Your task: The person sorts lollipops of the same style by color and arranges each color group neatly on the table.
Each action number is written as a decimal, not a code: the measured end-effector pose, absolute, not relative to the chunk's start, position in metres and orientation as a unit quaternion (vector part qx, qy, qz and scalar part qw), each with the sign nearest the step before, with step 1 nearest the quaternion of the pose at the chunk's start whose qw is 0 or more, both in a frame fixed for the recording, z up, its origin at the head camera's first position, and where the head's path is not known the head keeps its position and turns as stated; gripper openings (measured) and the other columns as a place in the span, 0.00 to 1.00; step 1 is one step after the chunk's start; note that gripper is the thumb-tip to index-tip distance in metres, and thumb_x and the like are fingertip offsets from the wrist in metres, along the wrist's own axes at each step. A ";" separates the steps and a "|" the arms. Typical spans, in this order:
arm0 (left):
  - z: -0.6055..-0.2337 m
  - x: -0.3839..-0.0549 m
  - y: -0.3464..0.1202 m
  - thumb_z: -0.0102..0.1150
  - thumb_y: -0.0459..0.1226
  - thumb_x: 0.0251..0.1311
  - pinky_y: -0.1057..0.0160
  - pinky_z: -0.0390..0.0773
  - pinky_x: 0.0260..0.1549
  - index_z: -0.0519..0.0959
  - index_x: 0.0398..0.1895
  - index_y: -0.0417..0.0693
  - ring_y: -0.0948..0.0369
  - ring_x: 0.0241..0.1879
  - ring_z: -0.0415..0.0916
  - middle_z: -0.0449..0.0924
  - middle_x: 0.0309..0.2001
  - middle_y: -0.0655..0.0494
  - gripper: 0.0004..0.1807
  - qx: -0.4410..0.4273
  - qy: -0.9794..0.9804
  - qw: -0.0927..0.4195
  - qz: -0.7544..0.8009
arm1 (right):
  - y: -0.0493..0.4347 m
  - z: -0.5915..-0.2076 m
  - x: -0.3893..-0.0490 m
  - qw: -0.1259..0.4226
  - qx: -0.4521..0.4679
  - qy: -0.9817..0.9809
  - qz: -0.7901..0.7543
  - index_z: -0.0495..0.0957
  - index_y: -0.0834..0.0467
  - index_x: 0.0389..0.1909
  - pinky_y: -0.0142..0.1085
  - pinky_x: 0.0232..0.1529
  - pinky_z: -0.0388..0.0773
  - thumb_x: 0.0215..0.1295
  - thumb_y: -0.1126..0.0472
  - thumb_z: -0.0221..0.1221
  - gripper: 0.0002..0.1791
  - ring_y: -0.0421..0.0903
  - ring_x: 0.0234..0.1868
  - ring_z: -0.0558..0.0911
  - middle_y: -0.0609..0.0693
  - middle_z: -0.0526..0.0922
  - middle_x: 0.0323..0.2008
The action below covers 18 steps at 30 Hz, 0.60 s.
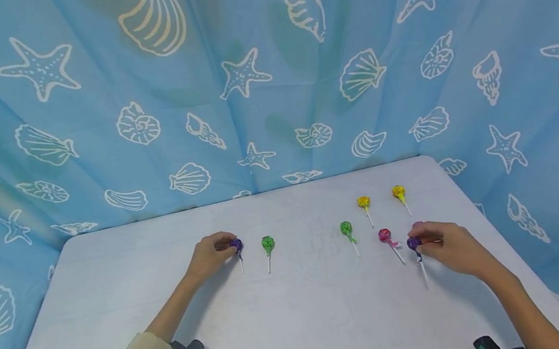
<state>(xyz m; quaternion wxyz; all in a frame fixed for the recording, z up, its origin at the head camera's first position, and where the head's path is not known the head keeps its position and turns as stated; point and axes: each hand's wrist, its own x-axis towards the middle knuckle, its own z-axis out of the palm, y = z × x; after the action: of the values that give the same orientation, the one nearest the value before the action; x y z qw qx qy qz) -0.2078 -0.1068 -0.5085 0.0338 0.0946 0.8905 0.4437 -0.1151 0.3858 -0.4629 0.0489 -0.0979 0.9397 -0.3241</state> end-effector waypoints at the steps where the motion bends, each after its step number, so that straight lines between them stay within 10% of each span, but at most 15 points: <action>1: -0.509 -0.208 -0.107 0.64 0.28 0.60 0.54 0.79 0.50 0.83 0.49 0.37 0.50 0.47 0.81 0.84 0.45 0.46 0.13 0.095 0.890 0.034 0.445 | 0.390 -0.463 -0.113 0.053 -0.095 0.940 -0.323 0.80 0.66 0.54 0.42 0.46 0.83 0.65 0.71 0.62 0.16 0.61 0.50 0.82 0.65 0.81 0.51; 7: -0.511 -0.209 -0.107 0.64 0.29 0.61 0.54 0.79 0.50 0.83 0.49 0.38 0.51 0.47 0.81 0.84 0.45 0.47 0.13 0.095 0.889 0.033 0.447 | 0.413 -0.469 -0.101 0.071 -0.087 0.943 -0.314 0.80 0.67 0.53 0.28 0.42 0.80 0.65 0.71 0.62 0.15 0.57 0.46 0.82 0.60 0.83 0.47; 18: -0.512 -0.209 -0.107 0.64 0.29 0.61 0.54 0.79 0.49 0.83 0.49 0.38 0.51 0.47 0.81 0.84 0.46 0.46 0.13 0.094 0.888 0.030 0.450 | 0.434 -0.490 -0.092 0.102 -0.046 0.938 -0.327 0.80 0.68 0.53 0.30 0.43 0.81 0.65 0.70 0.60 0.16 0.60 0.49 0.81 0.63 0.82 0.49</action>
<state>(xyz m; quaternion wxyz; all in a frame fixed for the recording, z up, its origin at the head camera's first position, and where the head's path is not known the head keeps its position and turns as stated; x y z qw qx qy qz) -0.2092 -0.1075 -0.5117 0.0303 0.0939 0.8876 0.4499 -0.0919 0.4345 -0.4902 0.1020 -0.0464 0.9383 -0.3271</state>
